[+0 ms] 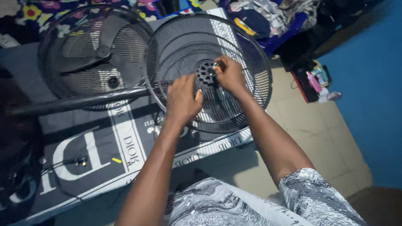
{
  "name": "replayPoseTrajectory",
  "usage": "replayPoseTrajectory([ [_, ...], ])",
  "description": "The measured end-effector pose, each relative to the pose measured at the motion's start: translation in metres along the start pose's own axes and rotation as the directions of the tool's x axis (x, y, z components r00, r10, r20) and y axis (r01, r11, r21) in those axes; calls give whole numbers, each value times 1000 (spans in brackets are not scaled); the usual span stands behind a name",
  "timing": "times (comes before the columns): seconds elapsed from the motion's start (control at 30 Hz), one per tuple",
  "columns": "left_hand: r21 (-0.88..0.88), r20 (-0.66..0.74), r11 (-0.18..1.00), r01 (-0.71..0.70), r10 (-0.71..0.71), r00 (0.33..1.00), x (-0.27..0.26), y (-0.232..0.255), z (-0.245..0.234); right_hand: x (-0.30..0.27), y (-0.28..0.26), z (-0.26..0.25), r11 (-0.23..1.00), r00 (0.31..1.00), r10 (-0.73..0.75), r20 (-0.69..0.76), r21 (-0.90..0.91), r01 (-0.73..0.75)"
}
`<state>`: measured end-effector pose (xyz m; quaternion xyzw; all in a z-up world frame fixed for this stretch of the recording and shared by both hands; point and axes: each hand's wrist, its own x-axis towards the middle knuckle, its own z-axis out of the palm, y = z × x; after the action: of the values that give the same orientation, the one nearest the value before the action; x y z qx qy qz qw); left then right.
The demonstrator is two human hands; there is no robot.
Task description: The person disassembles an electric fan by removing the front grille, the central hub cap, and the fan blades. They handle each component by hand and place them on the table.
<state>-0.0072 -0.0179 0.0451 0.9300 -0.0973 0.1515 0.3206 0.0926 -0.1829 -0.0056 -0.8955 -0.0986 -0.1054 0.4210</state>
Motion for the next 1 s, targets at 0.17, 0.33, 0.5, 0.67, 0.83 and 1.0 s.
replayPoseTrajectory([
  [0.17, 70, 194, 993, 95, -106, 975, 27, -4, 42, -1, 12, -1, 987, 997, 75, -36, 147, -68],
  [0.33, 122, 262, 976, 182, -209, 942, 47, -12, 69, -16, 22, 3, 979, 995, 89, -37, 185, -81],
  [0.5, 128, 265, 962, 242, -268, 926, 60, -19, 84, -34, 22, 12, 981, 996, 39, -79, 190, -24],
  [0.67, 142, 290, 954, 266, -297, 910, 58, -24, 89, -42, 18, 17, 970, 996, 28, -80, 241, -8],
  [0.83, 111, 214, 958, 263, -282, 935, 49, -23, 92, -46, 15, 16, 963, 997, 80, -16, 260, -73],
  [1.0, 91, 194, 957, 277, -290, 937, 46, -21, 96, -45, 12, 14, 968, 997, 72, -14, 242, -66],
])
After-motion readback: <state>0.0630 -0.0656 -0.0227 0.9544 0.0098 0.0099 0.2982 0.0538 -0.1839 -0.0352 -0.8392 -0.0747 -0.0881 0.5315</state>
